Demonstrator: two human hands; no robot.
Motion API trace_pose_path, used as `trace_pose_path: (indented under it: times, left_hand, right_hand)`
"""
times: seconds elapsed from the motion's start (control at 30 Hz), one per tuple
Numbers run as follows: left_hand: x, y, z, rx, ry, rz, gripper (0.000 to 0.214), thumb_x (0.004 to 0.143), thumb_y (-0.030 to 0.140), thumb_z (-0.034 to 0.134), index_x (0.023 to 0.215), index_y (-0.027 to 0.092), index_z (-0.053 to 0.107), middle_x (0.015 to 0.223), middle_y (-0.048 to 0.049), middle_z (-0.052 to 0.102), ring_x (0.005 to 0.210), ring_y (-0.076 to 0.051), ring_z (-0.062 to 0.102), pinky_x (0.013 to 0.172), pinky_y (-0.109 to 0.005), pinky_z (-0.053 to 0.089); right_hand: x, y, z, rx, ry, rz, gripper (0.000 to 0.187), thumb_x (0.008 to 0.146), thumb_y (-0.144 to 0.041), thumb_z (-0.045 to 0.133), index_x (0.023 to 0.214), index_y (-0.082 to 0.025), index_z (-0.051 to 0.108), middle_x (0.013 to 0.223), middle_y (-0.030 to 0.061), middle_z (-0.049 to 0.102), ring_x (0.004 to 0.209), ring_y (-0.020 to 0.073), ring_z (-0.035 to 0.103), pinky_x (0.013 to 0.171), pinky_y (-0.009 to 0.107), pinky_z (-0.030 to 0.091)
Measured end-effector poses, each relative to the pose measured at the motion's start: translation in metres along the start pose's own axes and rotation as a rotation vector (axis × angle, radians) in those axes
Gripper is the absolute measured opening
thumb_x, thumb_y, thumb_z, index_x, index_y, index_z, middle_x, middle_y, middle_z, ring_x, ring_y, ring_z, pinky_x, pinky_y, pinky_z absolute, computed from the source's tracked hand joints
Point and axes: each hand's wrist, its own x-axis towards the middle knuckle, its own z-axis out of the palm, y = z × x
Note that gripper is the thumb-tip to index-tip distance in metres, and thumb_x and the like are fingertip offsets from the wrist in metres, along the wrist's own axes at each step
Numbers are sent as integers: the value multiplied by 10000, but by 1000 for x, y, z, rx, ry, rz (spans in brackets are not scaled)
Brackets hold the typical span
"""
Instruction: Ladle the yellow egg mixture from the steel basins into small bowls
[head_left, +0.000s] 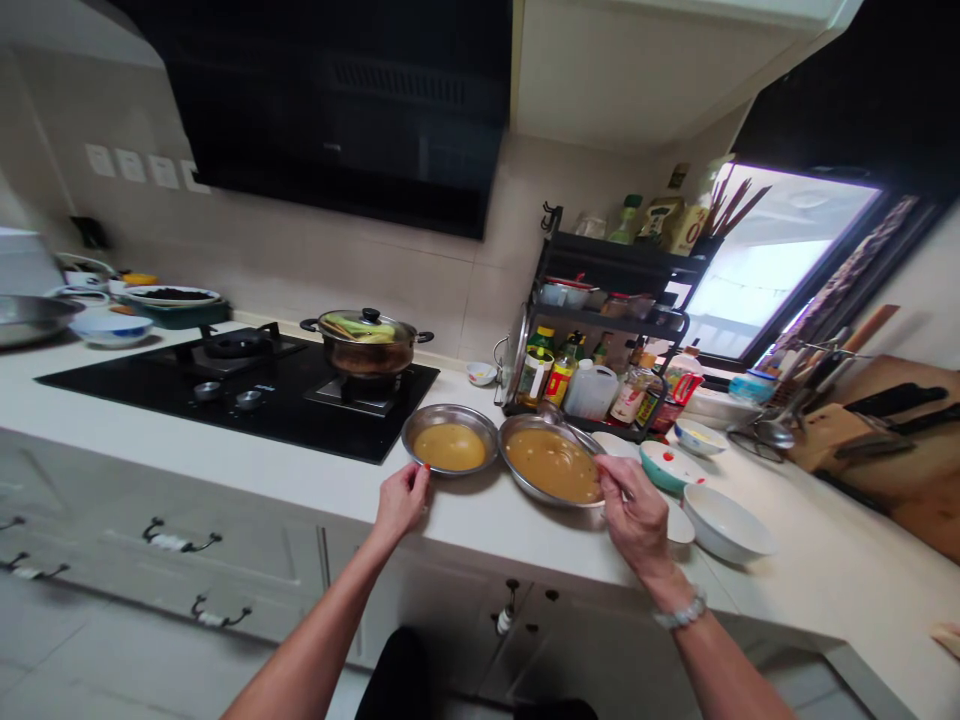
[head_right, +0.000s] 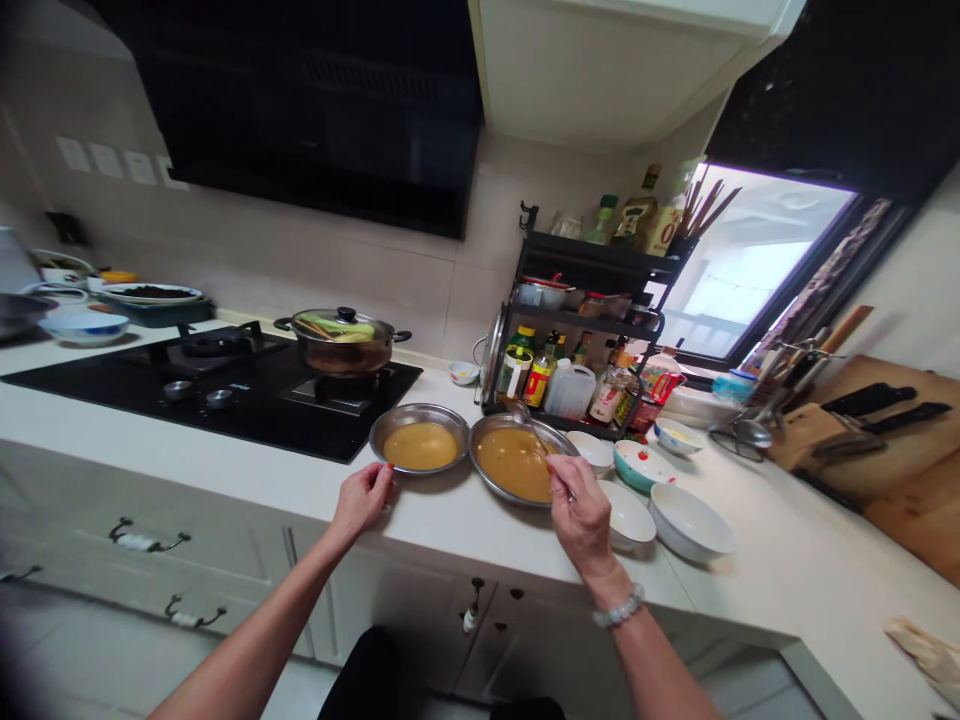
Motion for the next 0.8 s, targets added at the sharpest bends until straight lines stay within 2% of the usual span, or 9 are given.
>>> trace_pose_path:
  times: [0.13, 0.2, 0.3, 0.43, 0.53, 0.67, 0.8]
  left_hand:
    - [0, 0, 0, -2, -14, -16, 382, 832, 452, 400, 580, 192, 522, 496, -1, 575, 490, -136, 501, 499, -233, 352]
    - [0, 0, 0, -7, -16, -18, 386, 834, 457, 397, 578, 194, 515, 494, 1, 572, 489, -135, 501, 499, -231, 353]
    - [0, 0, 0, -12, -16, -13, 390, 834, 460, 396, 571, 195, 508, 488, 2, 566, 488, -134, 499, 501, -231, 356]
    - [-1, 1, 0, -22, -7, -5, 380, 827, 451, 402, 575, 194, 526, 489, -1, 569, 485, -135, 496, 492, -233, 352]
    - [-1, 1, 0, -23, -9, -5, 379, 827, 451, 401, 579, 194, 531, 487, 0, 568, 484, -136, 495, 491, -236, 353]
    - [-2, 2, -1, -24, -15, -11, 382, 832, 447, 398, 572, 195, 520, 479, 3, 559, 484, -135, 496, 499, -235, 357]
    - [-2, 3, -1, -23, -6, -5, 376, 825, 442, 407, 570, 193, 524, 486, 6, 558, 486, -132, 495, 499, -233, 357]
  right_hand:
    - [1, -21, 33, 276, 7, 186, 197, 902, -199, 473, 1047, -222, 605, 811, 30, 582, 590, 119, 580, 494, 246, 505]
    - [-1, -30, 51, 369, -40, 255, 184, 907, -233, 472, 1022, -220, 615, 762, 14, 569, 531, 103, 550, 473, 238, 502]
    - [-5, -42, 77, 469, -124, 321, 189, 897, -285, 482, 987, -216, 633, 787, 26, 573, 563, 114, 571, 457, 233, 503]
    - [-10, -49, 101, 534, -188, 393, 208, 882, -333, 489, 952, -223, 650, 799, 25, 565, 569, 115, 572, 458, 232, 503]
    - [-10, -45, 110, 478, -203, 371, 213, 882, -326, 475, 950, -223, 648, 793, 28, 560, 584, 119, 563, 479, 231, 498]
    - [-7, -34, 112, 357, -160, 321, 224, 888, -288, 443, 964, -209, 638, 802, 45, 568, 629, 136, 571, 530, 247, 503]
    - [-4, -30, 109, 337, -111, 373, 222, 878, -301, 451, 939, -188, 631, 777, 43, 597, 577, 127, 573, 511, 245, 497]
